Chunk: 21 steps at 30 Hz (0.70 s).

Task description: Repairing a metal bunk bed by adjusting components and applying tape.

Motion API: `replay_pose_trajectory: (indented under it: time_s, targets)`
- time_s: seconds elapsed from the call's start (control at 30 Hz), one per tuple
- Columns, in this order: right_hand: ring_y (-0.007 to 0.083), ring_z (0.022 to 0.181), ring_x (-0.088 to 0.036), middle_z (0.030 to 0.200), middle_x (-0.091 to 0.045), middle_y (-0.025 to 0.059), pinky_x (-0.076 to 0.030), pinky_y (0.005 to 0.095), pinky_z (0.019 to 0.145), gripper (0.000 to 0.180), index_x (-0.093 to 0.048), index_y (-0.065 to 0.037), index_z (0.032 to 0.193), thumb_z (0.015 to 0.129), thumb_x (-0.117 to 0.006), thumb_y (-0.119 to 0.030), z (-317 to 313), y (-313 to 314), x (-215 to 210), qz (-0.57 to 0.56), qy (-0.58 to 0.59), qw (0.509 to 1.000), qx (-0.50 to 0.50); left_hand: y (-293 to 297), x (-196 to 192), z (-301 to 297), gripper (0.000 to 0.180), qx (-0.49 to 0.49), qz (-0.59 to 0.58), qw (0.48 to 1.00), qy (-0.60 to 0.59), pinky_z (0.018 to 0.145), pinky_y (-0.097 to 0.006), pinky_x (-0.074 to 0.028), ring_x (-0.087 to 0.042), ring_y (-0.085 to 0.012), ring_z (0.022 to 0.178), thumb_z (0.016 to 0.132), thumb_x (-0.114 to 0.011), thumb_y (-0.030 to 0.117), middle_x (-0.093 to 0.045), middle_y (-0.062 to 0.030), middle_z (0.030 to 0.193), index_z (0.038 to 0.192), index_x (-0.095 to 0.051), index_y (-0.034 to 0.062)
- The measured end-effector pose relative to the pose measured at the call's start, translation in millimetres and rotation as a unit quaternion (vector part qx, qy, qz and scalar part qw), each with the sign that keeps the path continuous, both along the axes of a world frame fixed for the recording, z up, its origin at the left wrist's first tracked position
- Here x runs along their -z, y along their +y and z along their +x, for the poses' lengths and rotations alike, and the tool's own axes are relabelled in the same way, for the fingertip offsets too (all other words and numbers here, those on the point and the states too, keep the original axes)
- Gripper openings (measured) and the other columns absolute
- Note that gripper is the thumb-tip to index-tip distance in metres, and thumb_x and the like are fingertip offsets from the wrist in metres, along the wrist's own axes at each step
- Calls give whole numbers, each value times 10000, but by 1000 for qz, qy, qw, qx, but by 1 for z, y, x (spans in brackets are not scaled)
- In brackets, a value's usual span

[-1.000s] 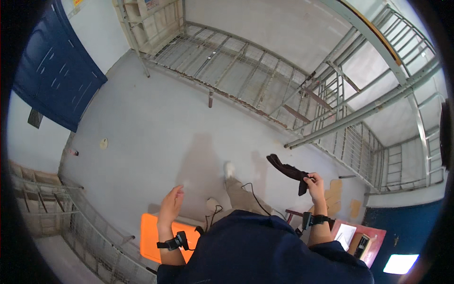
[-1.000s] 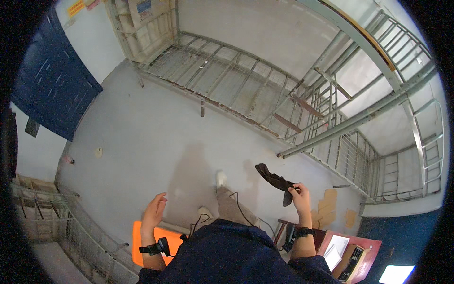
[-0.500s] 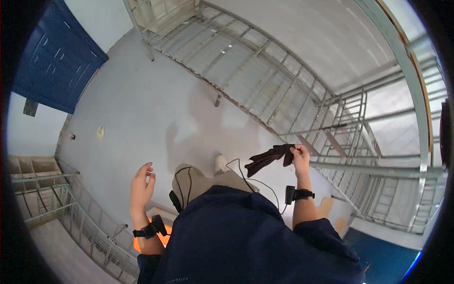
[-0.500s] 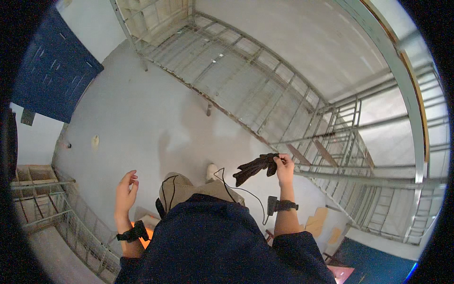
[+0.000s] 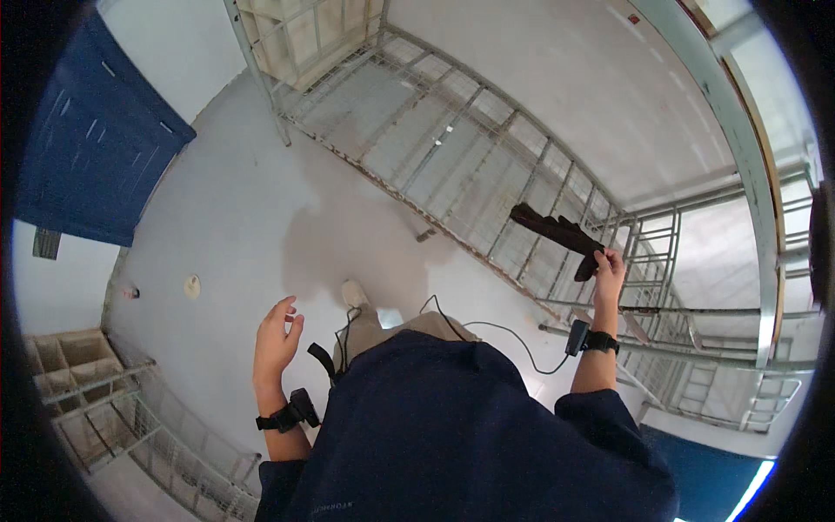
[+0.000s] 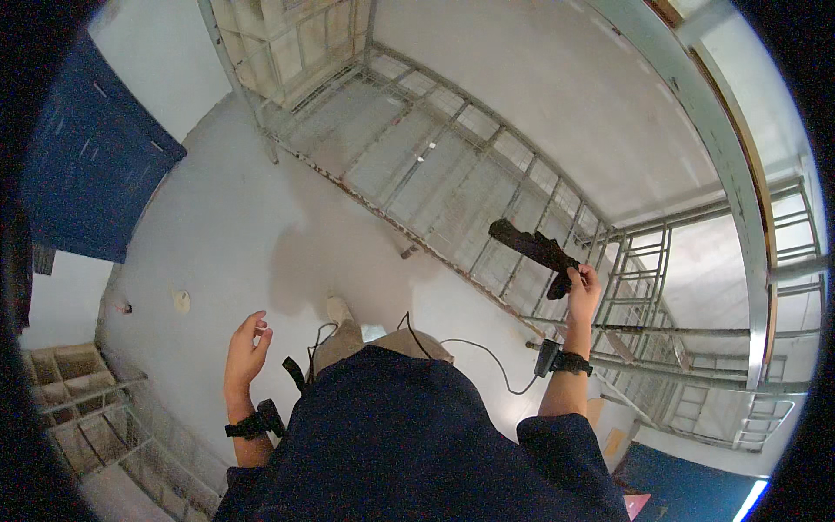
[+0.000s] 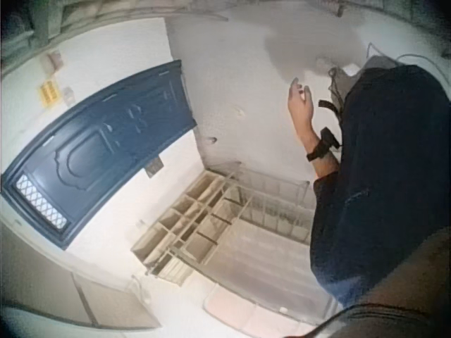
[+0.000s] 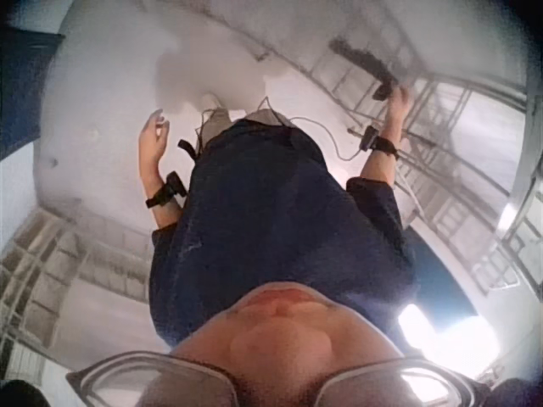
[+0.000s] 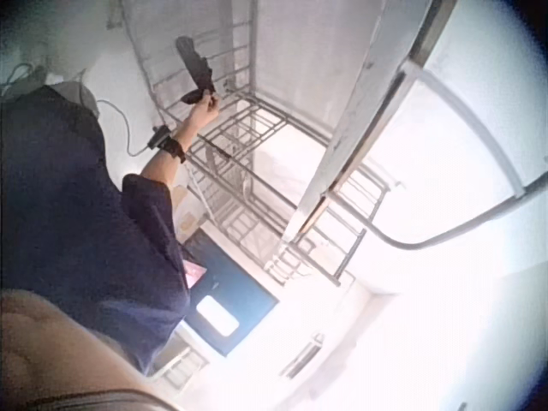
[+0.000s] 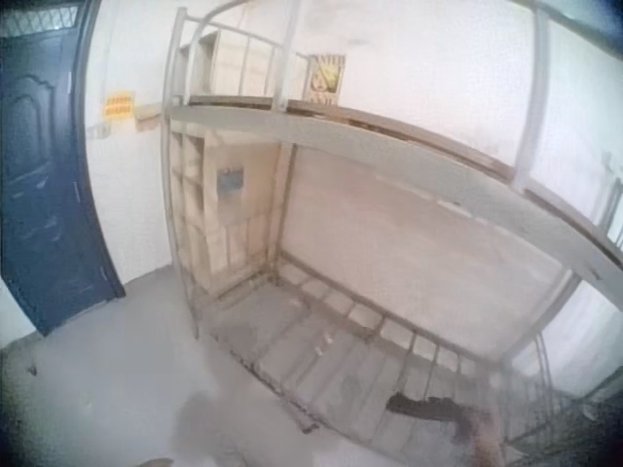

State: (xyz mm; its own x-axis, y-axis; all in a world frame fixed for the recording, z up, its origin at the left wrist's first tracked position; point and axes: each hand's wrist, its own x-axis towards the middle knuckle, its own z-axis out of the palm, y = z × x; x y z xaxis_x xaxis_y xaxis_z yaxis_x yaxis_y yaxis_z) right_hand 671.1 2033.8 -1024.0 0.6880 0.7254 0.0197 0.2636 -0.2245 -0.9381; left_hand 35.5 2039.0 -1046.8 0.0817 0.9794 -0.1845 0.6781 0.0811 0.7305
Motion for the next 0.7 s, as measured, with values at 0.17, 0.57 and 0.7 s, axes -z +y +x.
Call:
replay_pose_trajectory:
  time_s: [0.17,0.57,0.7]
  targets:
    - [55,653,-481,741,-527,-59,-375,237,530,79,-570,-129,816,855,-636,-152,-34,14,15,-57,10,998,39,66,-5,-27,359,15,-7,1000,21,718,-391,-504,-636,-305,848,858,-591,155,-635,-177,1000,1189,-537,29]
    - [88,621,-411,720,-480,-50,-324,263,545,165,-502,-133,743,843,-633,-138,-108,167,58,-141,57,987,-42,145,2,-53,374,-10,-45,998,29,753,-396,-503,-624,-317,899,859,-588,207,-631,-176,1007,1184,-524,34]
    - [95,624,-418,721,-491,-30,-327,270,545,134,-531,-111,762,840,-638,-130,-128,258,99,-123,74,983,-114,165,-2,-65,381,-44,-68,994,70,768,-409,-500,-620,-324,920,861,-585,212,-628,-185,1015,1186,-518,25]
